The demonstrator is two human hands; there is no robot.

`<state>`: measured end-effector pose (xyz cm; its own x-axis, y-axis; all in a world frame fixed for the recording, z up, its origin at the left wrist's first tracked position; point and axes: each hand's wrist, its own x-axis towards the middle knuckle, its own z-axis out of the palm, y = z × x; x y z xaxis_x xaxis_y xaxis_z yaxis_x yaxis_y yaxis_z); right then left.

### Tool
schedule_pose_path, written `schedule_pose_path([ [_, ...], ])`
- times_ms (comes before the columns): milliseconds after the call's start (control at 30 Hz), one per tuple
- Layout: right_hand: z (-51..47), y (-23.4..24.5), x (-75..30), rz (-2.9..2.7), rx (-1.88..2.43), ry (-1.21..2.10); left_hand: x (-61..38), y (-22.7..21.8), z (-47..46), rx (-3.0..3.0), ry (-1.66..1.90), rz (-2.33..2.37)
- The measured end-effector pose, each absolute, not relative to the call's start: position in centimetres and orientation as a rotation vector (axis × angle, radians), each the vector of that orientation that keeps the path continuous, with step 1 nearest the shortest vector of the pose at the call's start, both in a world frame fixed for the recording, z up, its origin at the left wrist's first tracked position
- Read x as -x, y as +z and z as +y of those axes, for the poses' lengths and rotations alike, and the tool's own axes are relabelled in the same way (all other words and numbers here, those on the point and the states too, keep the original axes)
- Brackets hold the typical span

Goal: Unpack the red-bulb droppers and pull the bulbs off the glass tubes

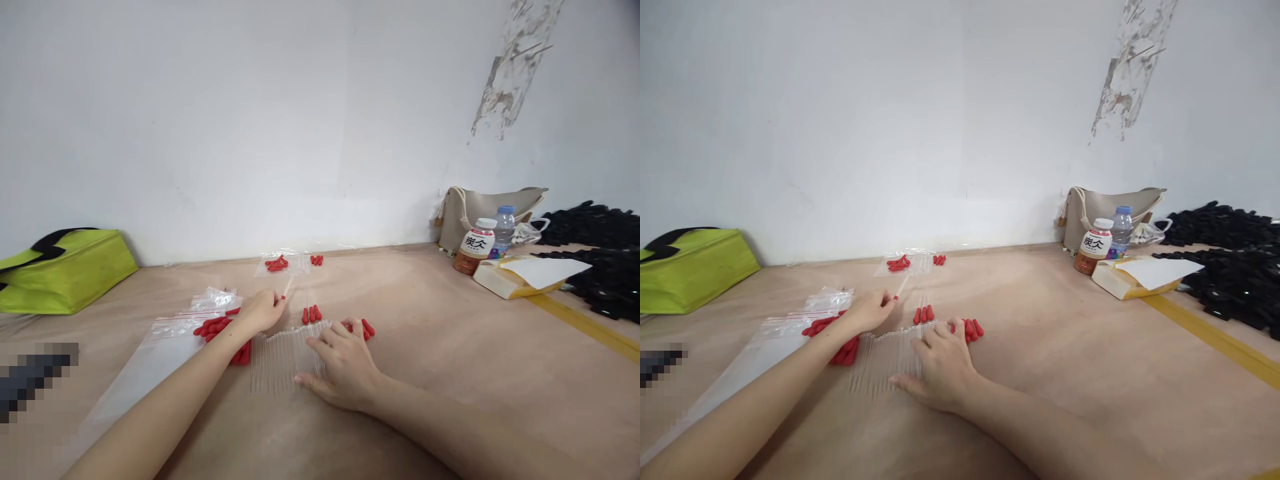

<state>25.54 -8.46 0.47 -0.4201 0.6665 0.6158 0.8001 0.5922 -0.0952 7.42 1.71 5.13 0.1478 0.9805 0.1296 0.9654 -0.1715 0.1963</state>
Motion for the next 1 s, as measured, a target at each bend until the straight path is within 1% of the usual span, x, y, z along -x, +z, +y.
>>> schedule_pose_path([
  [67, -8.0, 1.0, -26.3, -2.07, 1.18, -0.305, -6.5, 5.2, 0.6, -2.426, 0.442, 1.921],
  [167, -7.4, 2.0, -27.9, -1.899, 1.19, -0.426, -5.8, 4.8, -1.7, -2.641, 0.664, 1.69],
  [233, -7.2, 2.4, -28.9, -1.917, 1.139, -0.539, -5.8, 4.2, -3.3, -2.769, 0.795, 1.505],
  [300, -7.2, 2.3, -29.6, -1.991, 1.055, -0.616, -6.1, 3.5, -4.8, -2.862, 0.853, 1.353],
  [467, -7.9, 0.7, -29.9, -2.098, 0.874, -0.575, -6.8, 1.7, -7.4, -3.026, 1.111, 1.059],
  [633, -9.8, -0.1, -29.2, -2.147, 0.827, -0.447, -6.5, 0.6, -9.0, -3.134, 1.036, 0.957],
  [833, -11.0, -0.8, -28.9, -2.15, 0.729, -0.436, -5.8, 0.4, -10.4, -3.089, 0.893, 0.926],
  [1000, -11.3, -0.8, -29.0, -2.134, 0.649, -0.443, -5.3, 0.7, -11.2, -3.091, 0.926, 0.827],
])
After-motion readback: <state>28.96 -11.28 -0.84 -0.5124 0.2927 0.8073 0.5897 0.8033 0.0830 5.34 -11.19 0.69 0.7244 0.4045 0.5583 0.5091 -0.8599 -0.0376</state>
